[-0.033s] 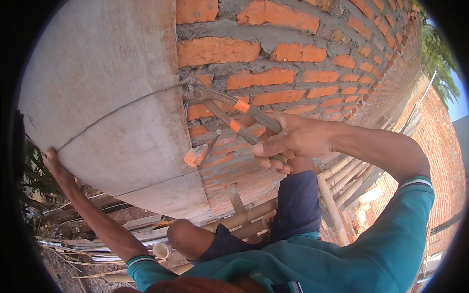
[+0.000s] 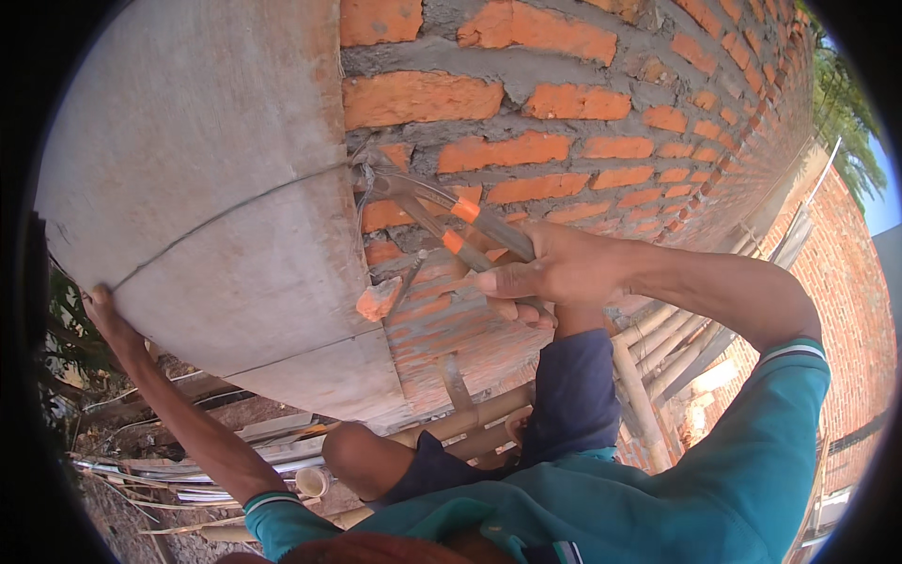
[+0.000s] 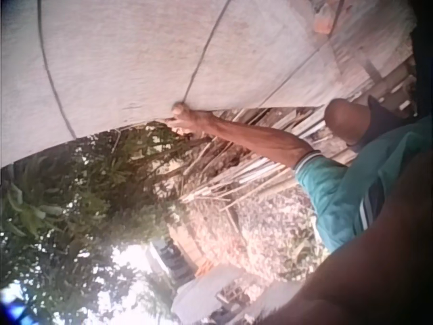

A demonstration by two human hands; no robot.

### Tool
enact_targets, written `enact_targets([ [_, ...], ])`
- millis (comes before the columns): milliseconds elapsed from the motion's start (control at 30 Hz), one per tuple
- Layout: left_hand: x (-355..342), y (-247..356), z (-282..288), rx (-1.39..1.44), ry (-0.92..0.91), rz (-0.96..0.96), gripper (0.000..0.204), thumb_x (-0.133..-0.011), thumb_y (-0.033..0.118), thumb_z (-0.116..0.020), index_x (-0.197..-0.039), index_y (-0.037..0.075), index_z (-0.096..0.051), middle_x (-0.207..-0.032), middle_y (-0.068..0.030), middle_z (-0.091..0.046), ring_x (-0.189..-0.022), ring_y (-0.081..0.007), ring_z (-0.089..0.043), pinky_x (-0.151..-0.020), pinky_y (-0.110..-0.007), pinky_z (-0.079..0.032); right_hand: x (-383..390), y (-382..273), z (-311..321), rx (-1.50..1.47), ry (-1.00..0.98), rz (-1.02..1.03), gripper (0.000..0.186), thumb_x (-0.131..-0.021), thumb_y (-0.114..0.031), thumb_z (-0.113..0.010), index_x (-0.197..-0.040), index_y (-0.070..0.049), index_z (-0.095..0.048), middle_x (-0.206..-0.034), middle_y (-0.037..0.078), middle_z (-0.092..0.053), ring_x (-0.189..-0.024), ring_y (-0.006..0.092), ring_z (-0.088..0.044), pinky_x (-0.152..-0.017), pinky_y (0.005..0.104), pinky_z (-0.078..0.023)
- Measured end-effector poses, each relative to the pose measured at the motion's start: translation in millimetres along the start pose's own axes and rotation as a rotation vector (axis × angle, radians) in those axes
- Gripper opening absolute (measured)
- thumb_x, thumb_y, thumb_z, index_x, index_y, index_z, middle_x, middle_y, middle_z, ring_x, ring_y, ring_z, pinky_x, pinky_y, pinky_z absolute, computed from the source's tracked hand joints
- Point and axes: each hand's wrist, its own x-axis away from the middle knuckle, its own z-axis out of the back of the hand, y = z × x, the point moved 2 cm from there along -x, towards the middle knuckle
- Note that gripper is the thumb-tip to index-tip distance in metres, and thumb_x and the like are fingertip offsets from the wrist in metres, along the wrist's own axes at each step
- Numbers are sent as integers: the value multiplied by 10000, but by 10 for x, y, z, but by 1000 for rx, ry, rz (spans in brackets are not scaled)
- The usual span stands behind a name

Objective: The person ties a metal wire around a wooden plank attached to a brick wall. They use their hands to twist the wire and then use pliers to tighten and secure it.

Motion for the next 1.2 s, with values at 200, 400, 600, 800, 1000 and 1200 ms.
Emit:
enact_targets([
  [200, -67, -296, 235, 95, 9, 88, 1065, -792, 554, -825, -1553, -6, -335, -1466, -189, -504, -1318, -320, -536, -1130, -462, -452, -491, 451, -198, 108, 110, 149, 300, -1095, -342, -553, -1015, -54, -528, -763, 6, -533, -651, 95, -532, -566, 298, -467],
  [400, -18, -249, 257, 19, -3, 95, 1189, -693, 554, -894, -1564, -4, -307, -1451, -191, -512, -1318, -335, -536, -1120, -483, -453, -866, 689, -391, 14, 129, 398, 319, -1096, -358, -543, -1051, -43, -531, -778, -3, -526, -692, 87, -511, -614, 305, -459],
  [600, 23, -104, 127, -31, 49, 86, 1282, -665, 619, -894, -1571, -45, -275, -1442, -212, -503, -1315, -345, -531, -1112, -483, -454, -915, 647, -450, 33, 191, 329, 278, -1088, -283, -539, -1145, -11, -545, -782, 31, -529, -719, 131, -512, -643, 351, -461],
  [800, 26, -63, 112, -35, 33, 41, 1310, -654, 613, -909, -1574, -51, -255, -1441, -233, -490, -1320, -356, -526, -1111, -489, -458, -563, 473, -142, 786, 702, 351, 328, -916, -68, -679, -1181, -17, -492, -929, 205, -626, -797, 428, -649, -681, 496, -503],
  [1000, 13, -98, 140, -37, 51, 64, 1352, -643, 625, -912, -1588, -42, -212, -1476, -240, -447, -1329, -365, -520, -1115, -500, -460, -437, 380, -144, 847, 841, 292, 418, -844, 12, -670, -1228, -12, -506, -1027, 281, -609, -944, 531, -610, -759, 541, -504],
  [1200, 35, 47, 117, -35, 42, 91, 1365, -626, 638, -913, -1608, 7, -205, -1505, -222, -427, -1369, -374, -483, -1130, -518, -451, -314, 404, -95, 338, 292, 375, 380, -1030, -196, -636, -1347, -14, -531, -1089, 267, -644, -1033, 402, -670, -890, 554, -496],
])
